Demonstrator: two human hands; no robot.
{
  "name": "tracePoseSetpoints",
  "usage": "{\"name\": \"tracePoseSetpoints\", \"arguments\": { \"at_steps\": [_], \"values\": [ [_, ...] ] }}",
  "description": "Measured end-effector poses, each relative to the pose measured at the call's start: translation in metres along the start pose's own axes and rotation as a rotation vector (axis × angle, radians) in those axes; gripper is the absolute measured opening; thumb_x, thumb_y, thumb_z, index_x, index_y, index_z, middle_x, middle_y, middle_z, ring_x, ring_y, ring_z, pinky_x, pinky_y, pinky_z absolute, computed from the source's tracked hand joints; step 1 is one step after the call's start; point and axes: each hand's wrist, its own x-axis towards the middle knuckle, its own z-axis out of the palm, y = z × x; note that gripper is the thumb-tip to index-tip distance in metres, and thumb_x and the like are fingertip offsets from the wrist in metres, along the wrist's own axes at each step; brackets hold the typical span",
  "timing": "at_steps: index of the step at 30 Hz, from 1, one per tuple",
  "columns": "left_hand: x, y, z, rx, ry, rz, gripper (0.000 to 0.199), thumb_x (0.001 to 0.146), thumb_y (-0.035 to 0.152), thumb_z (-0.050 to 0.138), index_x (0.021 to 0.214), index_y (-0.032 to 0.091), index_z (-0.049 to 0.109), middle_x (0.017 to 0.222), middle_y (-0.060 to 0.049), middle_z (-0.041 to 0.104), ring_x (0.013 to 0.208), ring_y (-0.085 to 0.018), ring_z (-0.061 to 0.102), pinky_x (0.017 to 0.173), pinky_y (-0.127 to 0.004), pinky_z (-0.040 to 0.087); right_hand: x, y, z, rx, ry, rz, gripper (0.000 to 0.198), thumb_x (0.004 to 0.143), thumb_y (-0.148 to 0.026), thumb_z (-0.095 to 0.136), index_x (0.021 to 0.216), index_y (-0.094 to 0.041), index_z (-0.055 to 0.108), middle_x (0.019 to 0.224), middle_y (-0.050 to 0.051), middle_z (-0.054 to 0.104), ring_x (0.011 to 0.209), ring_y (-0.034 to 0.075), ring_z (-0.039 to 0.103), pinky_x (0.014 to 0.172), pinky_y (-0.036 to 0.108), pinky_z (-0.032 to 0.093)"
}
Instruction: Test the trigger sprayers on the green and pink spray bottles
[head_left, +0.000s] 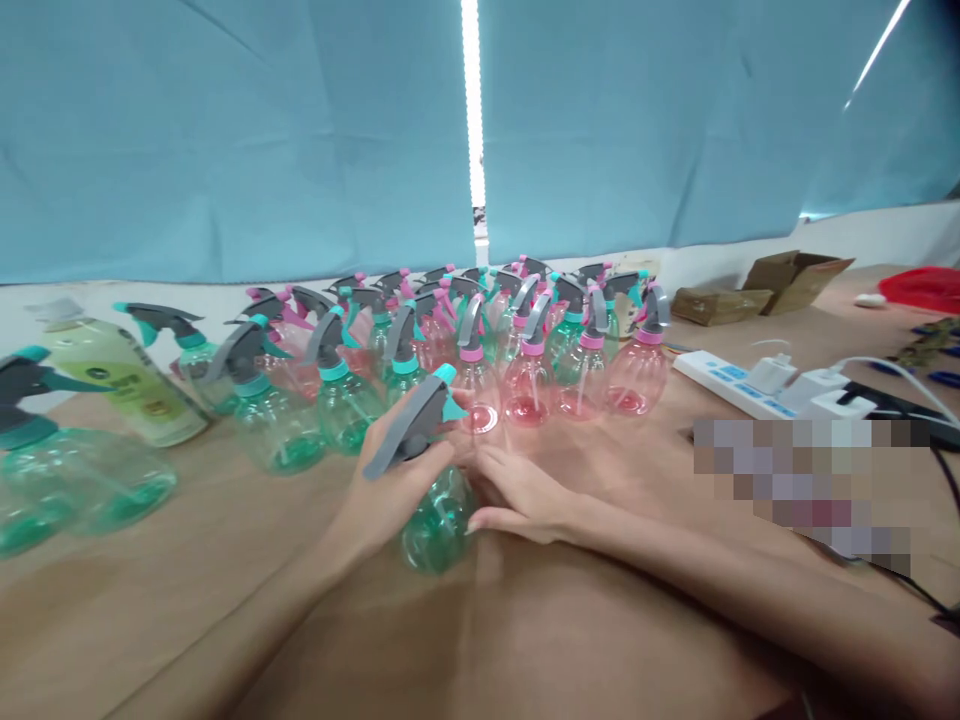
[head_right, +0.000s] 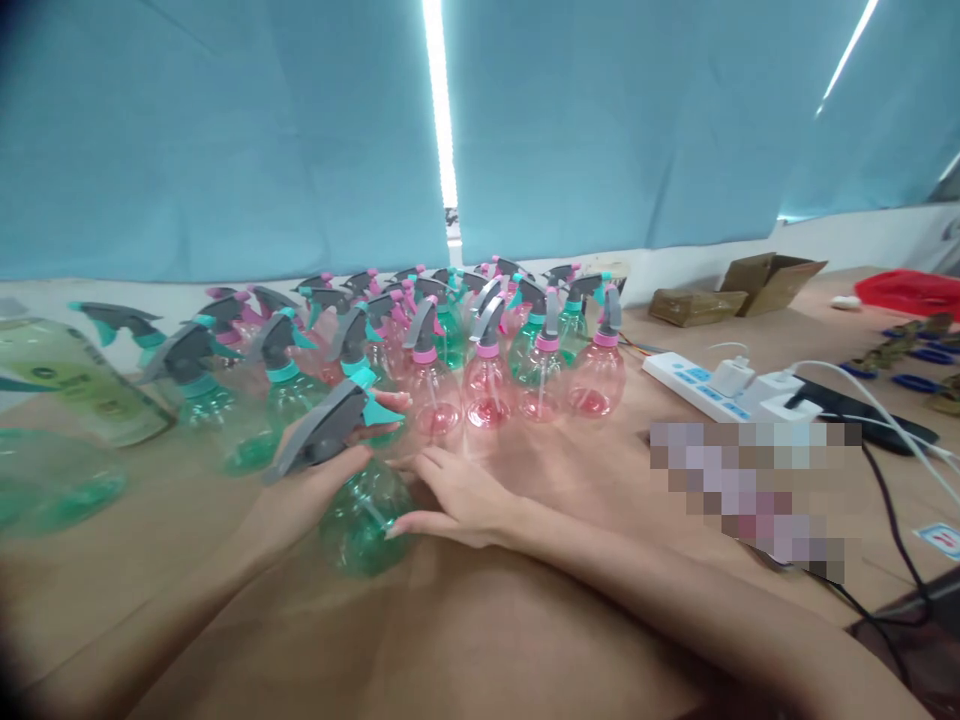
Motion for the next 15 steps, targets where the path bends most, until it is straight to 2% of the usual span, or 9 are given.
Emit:
{"name": "tracePoseSetpoints", "arguments": {
  "at_steps": [4, 8, 10, 15],
  "values": [
    [0.0, -0.001, 0.0, -0.136, -0.036, -0.052, 0.035, 0.075, 0.019, 0.057, 0.109, 0.025, 0.063, 0.105, -0.001, 0.07, 0.092, -0.02, 0.068, 0.082, -0.033, 0.054, -0.012, 0.006, -0.013, -0.053, 0.05, 0.046, 0.042, 0.101, -0.049, 0.036, 0.122, -0.019, 0.056, 0.116, 0.012, 0.066, 0.106, 0.024, 0.062, 0.093, 0.043, 0.049],
    [0.0, 0.001, 0.001, -0.139, -0.042, -0.054, 0.035, 0.072, 0.019, 0.057, 0.106, 0.022, 0.064, 0.108, -0.003, 0.07, 0.095, -0.023, 0.07, 0.087, -0.036, 0.055, -0.014, 0.011, -0.015, -0.107, 0.17, 0.147, 0.027, 0.101, -0.028, 0.041, 0.116, -0.021, 0.061, 0.112, 0.008, 0.07, 0.103, 0.022, 0.066, 0.09, 0.039, 0.052],
    [-0.001, 0.002, 0.001, -0.116, -0.043, -0.046, 0.035, 0.072, 0.019, 0.054, 0.106, 0.023, 0.063, 0.107, -0.003, 0.071, 0.094, -0.023, 0.07, 0.086, -0.036, 0.055, -0.014, 0.014, -0.011, -0.155, 0.132, 0.152, 0.024, 0.099, -0.025, 0.045, 0.114, -0.02, 0.063, 0.111, 0.008, 0.071, 0.103, 0.022, 0.067, 0.09, 0.04, 0.053],
    [-0.001, 0.003, 0.0, -0.109, -0.045, -0.07, 0.027, 0.074, 0.021, 0.055, 0.1, 0.024, 0.062, 0.098, -0.002, 0.072, 0.091, -0.022, 0.071, 0.08, -0.034, 0.057, -0.013, 0.018, -0.003, -0.27, -0.009, 0.11, 0.032, 0.096, -0.033, 0.054, 0.123, -0.018, 0.063, 0.132, 0.013, 0.061, 0.127, 0.027, 0.054, 0.105, 0.046, 0.046]
  ]
}}
